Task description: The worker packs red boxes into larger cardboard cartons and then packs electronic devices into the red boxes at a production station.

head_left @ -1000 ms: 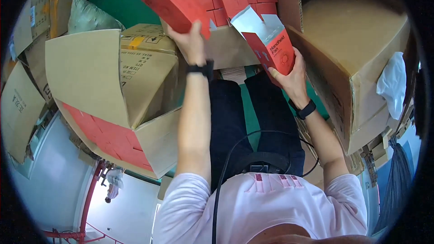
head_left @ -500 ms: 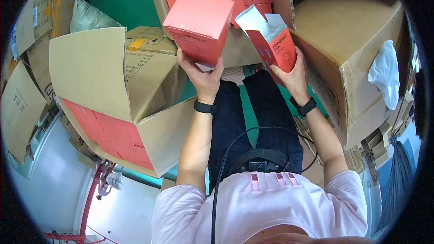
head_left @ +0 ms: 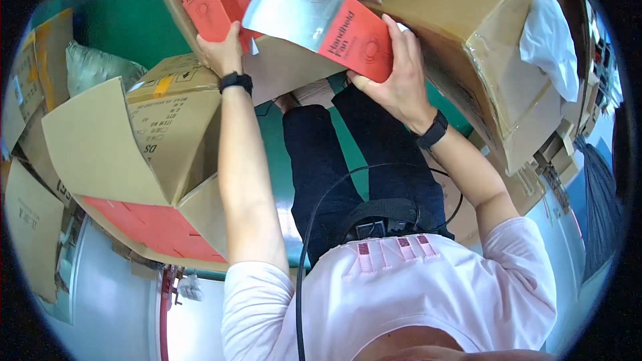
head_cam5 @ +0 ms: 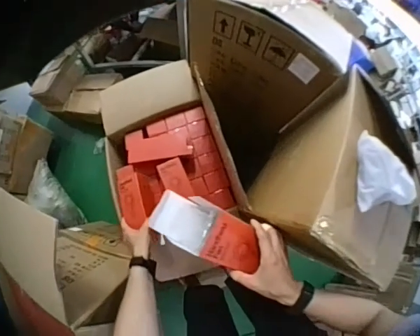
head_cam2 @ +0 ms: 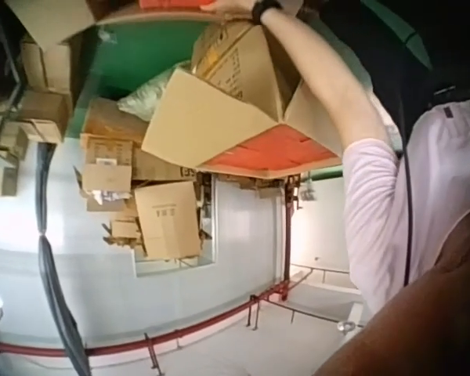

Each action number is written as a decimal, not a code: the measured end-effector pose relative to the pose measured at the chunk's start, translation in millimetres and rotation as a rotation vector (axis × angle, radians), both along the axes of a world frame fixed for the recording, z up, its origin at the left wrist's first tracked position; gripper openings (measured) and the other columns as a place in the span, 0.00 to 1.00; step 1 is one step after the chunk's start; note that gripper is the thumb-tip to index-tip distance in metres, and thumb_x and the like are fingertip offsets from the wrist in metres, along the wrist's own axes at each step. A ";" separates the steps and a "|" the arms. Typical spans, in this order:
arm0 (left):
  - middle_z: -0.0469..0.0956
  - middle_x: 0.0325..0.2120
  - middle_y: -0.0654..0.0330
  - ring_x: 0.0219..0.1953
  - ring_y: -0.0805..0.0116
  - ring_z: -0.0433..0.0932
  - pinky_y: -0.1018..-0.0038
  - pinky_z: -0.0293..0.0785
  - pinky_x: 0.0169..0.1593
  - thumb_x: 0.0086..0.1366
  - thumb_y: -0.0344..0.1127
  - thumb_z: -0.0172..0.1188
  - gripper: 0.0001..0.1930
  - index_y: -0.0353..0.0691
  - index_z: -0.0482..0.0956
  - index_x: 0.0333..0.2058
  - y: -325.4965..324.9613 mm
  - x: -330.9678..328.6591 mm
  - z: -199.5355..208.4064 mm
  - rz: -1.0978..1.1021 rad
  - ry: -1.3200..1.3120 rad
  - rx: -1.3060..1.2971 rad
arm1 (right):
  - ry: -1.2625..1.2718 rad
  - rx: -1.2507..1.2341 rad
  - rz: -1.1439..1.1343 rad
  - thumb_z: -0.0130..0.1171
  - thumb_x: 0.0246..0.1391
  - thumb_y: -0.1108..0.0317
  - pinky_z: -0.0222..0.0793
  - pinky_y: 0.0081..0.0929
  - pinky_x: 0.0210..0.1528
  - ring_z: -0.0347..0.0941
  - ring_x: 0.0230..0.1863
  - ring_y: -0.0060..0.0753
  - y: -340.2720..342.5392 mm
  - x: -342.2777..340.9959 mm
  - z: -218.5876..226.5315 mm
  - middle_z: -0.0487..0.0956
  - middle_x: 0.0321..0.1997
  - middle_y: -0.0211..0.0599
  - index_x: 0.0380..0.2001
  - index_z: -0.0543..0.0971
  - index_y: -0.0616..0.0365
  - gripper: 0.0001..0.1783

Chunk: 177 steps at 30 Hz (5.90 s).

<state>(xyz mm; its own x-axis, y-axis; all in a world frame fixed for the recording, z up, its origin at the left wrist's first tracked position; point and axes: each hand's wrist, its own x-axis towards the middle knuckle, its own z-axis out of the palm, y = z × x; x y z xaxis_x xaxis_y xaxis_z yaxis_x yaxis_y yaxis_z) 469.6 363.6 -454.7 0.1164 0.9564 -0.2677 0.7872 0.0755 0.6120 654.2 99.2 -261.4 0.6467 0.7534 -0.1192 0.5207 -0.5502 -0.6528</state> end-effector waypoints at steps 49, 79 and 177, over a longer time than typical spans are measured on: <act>0.71 0.56 0.56 0.52 0.68 0.75 0.72 0.76 0.52 0.59 0.40 0.72 0.43 0.41 0.59 0.69 -170.7 238.1 401.4 -1.400 -0.117 -0.929 | 0.640 0.263 -0.284 0.72 0.46 0.54 0.72 0.28 0.41 0.74 0.39 0.33 -164.9 101.7 202.3 0.77 0.41 0.44 0.59 0.71 0.65 0.40; 0.59 0.64 0.49 0.68 0.46 0.54 0.43 0.44 0.70 0.42 0.47 0.78 0.56 0.43 0.56 0.69 -255.7 198.4 388.8 -1.622 0.048 0.370 | -0.089 0.134 -0.124 0.55 0.52 0.66 0.66 0.47 0.62 0.73 0.55 0.56 -182.3 215.1 213.3 0.78 0.51 0.53 0.59 0.71 0.65 0.29; 0.63 0.59 0.44 0.61 0.45 0.65 0.57 0.66 0.62 0.39 0.38 0.81 0.53 0.37 0.60 0.64 -279.3 248.7 377.3 -1.164 -0.843 0.372 | -0.396 0.317 -0.279 0.75 0.44 0.65 0.63 0.39 0.64 0.68 0.61 0.42 -207.7 138.7 264.6 0.67 0.67 0.48 0.68 0.60 0.60 0.50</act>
<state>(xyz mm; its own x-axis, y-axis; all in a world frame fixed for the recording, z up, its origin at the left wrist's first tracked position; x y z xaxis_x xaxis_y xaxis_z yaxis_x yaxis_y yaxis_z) 718.3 84.3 -77.4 0.8389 0.2162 0.4996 -0.2941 -0.5923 0.7501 793.0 -108.5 3.2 0.7752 0.5074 0.3763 0.6223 -0.5109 -0.5930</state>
